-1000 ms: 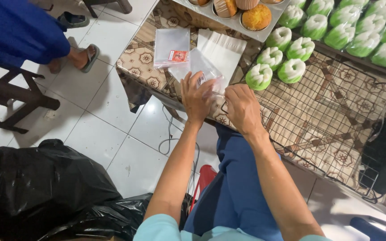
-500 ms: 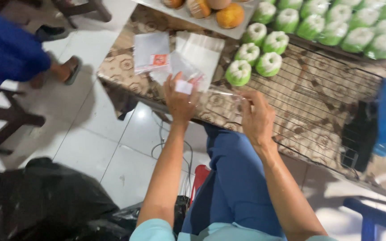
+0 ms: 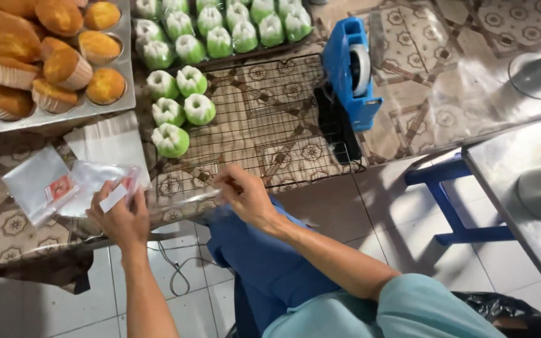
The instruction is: Packaging individual green cakes into small plastic bags at a bakery workstation.
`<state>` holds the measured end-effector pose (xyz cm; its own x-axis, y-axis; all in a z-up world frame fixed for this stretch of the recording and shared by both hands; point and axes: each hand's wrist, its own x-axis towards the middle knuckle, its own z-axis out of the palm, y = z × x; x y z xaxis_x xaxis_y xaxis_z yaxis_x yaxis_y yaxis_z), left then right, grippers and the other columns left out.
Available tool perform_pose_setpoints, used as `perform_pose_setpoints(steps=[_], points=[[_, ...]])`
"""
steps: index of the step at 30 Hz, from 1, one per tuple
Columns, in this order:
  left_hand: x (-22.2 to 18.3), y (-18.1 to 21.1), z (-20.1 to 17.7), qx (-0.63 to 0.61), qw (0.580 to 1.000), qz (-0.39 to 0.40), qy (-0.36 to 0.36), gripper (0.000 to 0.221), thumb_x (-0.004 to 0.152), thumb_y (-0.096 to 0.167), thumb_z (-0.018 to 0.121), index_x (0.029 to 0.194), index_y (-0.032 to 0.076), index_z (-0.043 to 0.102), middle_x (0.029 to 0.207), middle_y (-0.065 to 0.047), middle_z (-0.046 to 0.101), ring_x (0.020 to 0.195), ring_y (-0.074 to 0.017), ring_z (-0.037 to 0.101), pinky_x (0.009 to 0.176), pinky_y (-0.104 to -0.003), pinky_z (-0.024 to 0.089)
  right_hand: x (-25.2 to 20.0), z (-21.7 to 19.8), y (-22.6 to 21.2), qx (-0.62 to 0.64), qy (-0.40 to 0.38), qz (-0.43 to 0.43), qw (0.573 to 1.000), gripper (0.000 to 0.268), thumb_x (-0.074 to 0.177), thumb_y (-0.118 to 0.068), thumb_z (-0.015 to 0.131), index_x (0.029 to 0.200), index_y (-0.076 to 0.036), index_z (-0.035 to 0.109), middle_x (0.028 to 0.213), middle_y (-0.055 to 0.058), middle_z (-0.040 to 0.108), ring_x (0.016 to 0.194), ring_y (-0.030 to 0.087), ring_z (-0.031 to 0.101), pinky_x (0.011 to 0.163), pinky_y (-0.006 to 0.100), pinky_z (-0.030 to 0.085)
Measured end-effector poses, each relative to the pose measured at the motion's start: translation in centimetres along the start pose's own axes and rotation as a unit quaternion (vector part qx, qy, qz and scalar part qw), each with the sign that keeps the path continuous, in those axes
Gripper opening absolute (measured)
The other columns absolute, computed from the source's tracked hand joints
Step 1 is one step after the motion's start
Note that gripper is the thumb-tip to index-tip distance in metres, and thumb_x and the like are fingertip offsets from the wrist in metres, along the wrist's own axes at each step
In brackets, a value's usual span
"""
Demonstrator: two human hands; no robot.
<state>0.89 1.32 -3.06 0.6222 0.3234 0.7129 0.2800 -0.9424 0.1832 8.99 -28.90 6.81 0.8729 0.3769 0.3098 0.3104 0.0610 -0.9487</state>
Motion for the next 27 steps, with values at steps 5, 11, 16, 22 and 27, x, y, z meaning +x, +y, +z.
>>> perform_pose_setpoints(steps=[5, 11, 16, 22, 27], points=[[5.1, 2.6, -4.3, 0.075, 0.931, -0.086, -0.348, 0.040, 0.099, 0.041, 0.063, 0.112, 0.006, 0.077, 0.155, -0.014, 0.049, 0.157, -0.0405, 0.015, 0.114, -0.078, 0.004, -1.6, -2.7, -1.7, 0.157, -0.036, 0.123, 0.979, 0.011, 0.100, 0.001, 0.054, 0.095, -0.006, 0.060, 0.075, 0.005, 0.060, 0.064, 0.013, 0.059, 0.061, 0.026, 0.052], [16.2, 8.2, -10.1, -0.046, 0.851, -0.248, -0.460, 0.070, 0.100, 0.066, 0.043, 0.130, 0.008, 0.068, 0.161, -0.031, 0.032, 0.156, -0.0426, -0.010, 0.122, -0.062, -0.004, -5.7, -1.8, 0.3, 0.035, -0.061, 0.052, 0.996, 0.017, 0.093, 0.005, 0.050, 0.100, -0.007, 0.060, 0.090, 0.007, 0.062, 0.073, 0.015, 0.053, 0.062, 0.029, 0.043], [17.8, 9.9, -12.6, -0.020, 0.897, -0.136, -0.420, 0.053, 0.110, 0.039, 0.045, 0.144, 0.000, 0.057, 0.116, -0.026, 0.064, 0.128, -0.0418, 0.054, 0.121, -0.051, 0.015, -6.0, -1.7, 0.5, 0.018, -0.075, -0.031, 0.997, 0.010, 0.104, 0.002, 0.051, 0.104, -0.006, 0.057, 0.087, 0.008, 0.063, 0.068, 0.019, 0.057, 0.062, 0.032, 0.046], [14.7, 10.5, -13.1, -0.031, 0.859, -0.240, -0.451, 0.044, 0.109, 0.049, 0.044, 0.136, 0.016, 0.052, 0.099, -0.010, 0.051, 0.097, -0.0328, 0.049, 0.096, -0.052, 0.040, -5.3, -2.1, 1.3, 0.042, -0.071, 0.032, 0.996, 0.021, 0.096, 0.003, 0.052, 0.109, -0.007, 0.065, 0.093, 0.006, 0.067, 0.078, 0.017, 0.062, 0.068, 0.030, 0.050], [13.4, 6.1, -10.5, -0.408, 0.714, -0.444, -0.355, 0.059, 0.125, 0.044, 0.035, 0.108, -0.007, 0.062, 0.073, -0.026, 0.063, 0.060, -0.0389, 0.064, 0.066, -0.043, 0.056, -5.4, -1.9, 1.0, 0.045, -0.066, 0.035, 0.996, 0.017, 0.100, 0.000, 0.054, 0.108, -0.008, 0.066, 0.093, 0.004, 0.065, 0.077, 0.015, 0.059, 0.068, 0.029, 0.048]])
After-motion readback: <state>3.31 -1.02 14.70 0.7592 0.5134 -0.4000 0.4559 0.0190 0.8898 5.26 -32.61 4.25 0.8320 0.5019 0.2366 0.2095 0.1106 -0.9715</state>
